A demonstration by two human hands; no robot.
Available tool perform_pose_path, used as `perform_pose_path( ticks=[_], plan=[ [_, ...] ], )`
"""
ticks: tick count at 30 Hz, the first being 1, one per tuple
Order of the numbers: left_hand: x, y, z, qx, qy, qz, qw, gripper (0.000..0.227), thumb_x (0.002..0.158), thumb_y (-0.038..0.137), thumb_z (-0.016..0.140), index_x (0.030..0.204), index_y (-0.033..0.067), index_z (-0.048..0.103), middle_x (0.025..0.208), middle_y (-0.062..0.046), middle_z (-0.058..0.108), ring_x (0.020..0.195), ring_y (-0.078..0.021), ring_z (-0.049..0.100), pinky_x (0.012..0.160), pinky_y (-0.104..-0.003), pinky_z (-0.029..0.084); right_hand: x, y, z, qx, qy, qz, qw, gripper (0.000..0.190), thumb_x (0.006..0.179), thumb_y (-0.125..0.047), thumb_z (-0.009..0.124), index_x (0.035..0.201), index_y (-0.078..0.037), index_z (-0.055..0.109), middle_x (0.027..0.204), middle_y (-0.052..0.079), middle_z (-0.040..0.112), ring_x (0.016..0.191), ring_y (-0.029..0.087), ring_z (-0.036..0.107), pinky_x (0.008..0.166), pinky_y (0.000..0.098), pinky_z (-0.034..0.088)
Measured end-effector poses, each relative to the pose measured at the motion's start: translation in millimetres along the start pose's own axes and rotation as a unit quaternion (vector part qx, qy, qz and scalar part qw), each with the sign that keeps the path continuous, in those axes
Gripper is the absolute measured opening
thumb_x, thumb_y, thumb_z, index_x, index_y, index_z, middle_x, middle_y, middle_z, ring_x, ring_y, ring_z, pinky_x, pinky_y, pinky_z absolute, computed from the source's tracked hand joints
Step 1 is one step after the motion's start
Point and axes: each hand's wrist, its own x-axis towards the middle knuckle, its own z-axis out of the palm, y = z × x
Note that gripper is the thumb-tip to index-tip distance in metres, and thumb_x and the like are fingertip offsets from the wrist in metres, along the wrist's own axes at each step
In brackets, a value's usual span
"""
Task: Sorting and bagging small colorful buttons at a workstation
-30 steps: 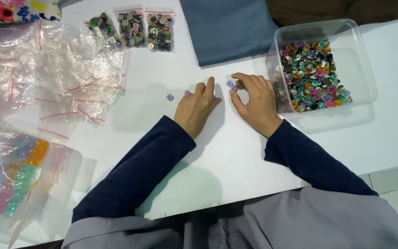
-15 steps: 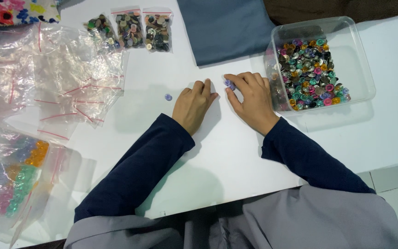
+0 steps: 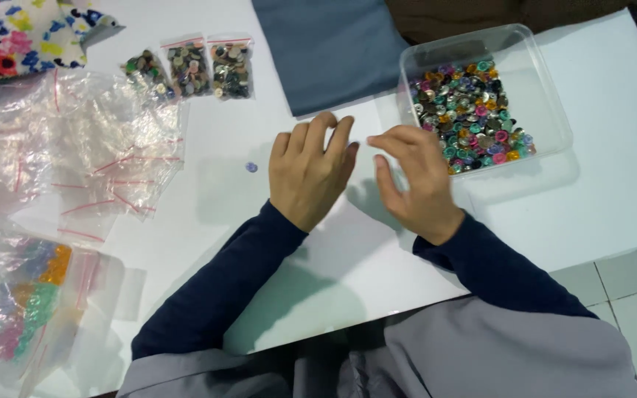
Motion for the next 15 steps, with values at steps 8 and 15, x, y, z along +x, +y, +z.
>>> perform_pose_path(
  ticks=[8,15],
  plan=[
    [83.1,71.7,40.5,-0.089,-0.071,0.001,0.993,0.007,0.091,0.006,0.059,0.094,0.01,0.064,0.102,-0.01,0.061,0.089,-0.0288,0.059,0.071,-0.04,0.048,28.4,90.3,-88.1,-0.093,-0.096,0.101,0.986,0.03,0.103,0.003,0.046,0.129,0.006,0.062,0.129,0.024,0.061,0.122,0.039,0.055,0.105,0.0473,0.041],
    [92.0,112.2,190.6,-0.181,-0.269,0.027,0.946,0.071,0.062,0.015,0.092,0.12,0.0067,0.052,0.116,-0.015,0.053,0.106,-0.0339,0.058,0.087,-0.044,0.056,24.3,159.0,-90.8,-0.034,-0.313,0.258,0.913,0.046,0.089,0.001,0.049,0.134,0.003,0.053,0.128,0.028,0.062,0.11,0.046,0.059,0.092,0.0501,0.045]
  ],
)
